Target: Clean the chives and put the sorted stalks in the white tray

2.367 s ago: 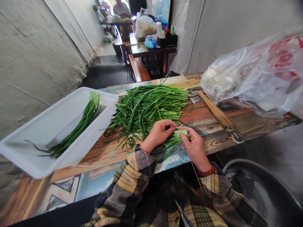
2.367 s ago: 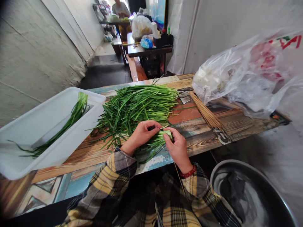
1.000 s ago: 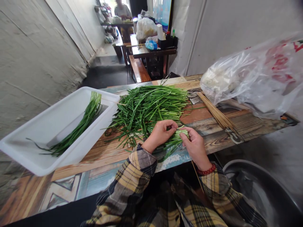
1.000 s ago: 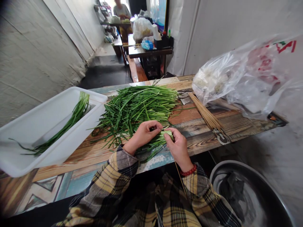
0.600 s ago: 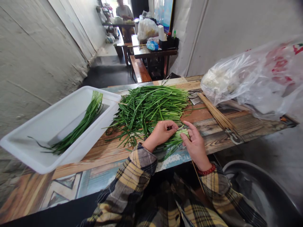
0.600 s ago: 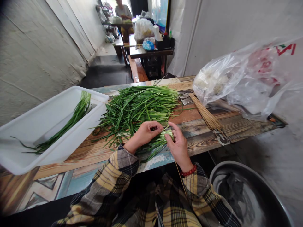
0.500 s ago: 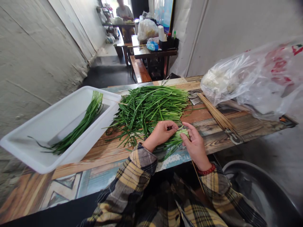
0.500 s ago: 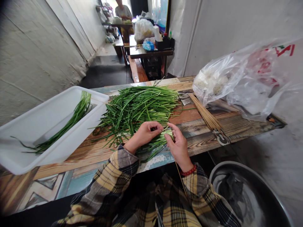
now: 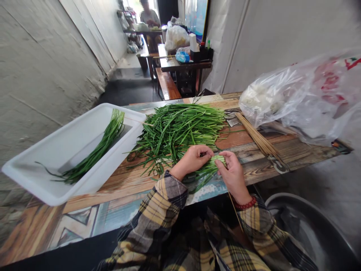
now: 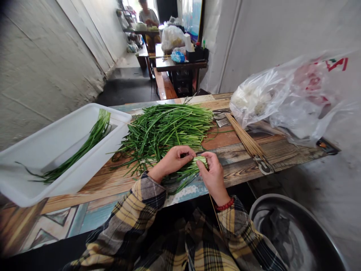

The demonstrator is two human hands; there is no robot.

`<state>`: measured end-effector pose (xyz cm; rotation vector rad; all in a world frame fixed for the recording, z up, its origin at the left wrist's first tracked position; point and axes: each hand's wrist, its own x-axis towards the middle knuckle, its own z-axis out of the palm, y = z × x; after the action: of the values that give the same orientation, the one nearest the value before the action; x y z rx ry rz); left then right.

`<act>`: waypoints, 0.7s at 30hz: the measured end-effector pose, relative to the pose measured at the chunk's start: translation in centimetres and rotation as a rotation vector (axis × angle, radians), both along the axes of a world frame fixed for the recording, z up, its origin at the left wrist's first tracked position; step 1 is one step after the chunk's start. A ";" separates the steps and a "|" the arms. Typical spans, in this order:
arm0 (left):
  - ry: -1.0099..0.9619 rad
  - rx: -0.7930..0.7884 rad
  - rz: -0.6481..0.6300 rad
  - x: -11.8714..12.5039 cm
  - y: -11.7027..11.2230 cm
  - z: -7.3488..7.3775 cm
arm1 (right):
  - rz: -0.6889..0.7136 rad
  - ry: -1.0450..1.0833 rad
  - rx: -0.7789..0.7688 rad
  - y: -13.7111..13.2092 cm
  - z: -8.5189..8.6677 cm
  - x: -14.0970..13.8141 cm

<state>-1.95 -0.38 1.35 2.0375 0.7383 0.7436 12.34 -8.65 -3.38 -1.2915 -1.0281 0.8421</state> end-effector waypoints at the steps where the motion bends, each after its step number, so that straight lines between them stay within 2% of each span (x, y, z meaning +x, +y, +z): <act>1: 0.002 0.024 0.035 -0.1 0.1 0.0 | -0.001 0.007 0.004 0.0 0.1 -0.1; 5: 0.039 0.160 0.244 -0.2 0.6 -0.2 | 0.024 0.030 -0.004 -0.1 0.5 -0.2; 8: 0.094 0.243 0.308 -0.3 1.0 -0.7 | 0.031 -0.029 -0.016 -0.1 0.6 -0.1; 13: 0.234 0.316 0.321 -0.5 1.3 -1.2 | -0.003 -0.177 -0.008 -0.1 0.2 0.2; 21: 0.538 0.495 0.185 -0.2 1.2 -0.8 | 0.023 -0.279 0.007 -0.3 0.2 0.2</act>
<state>-2.19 0.82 0.51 2.6979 1.1428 0.5075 12.56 -8.94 -3.21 -1.4202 -1.2660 0.6871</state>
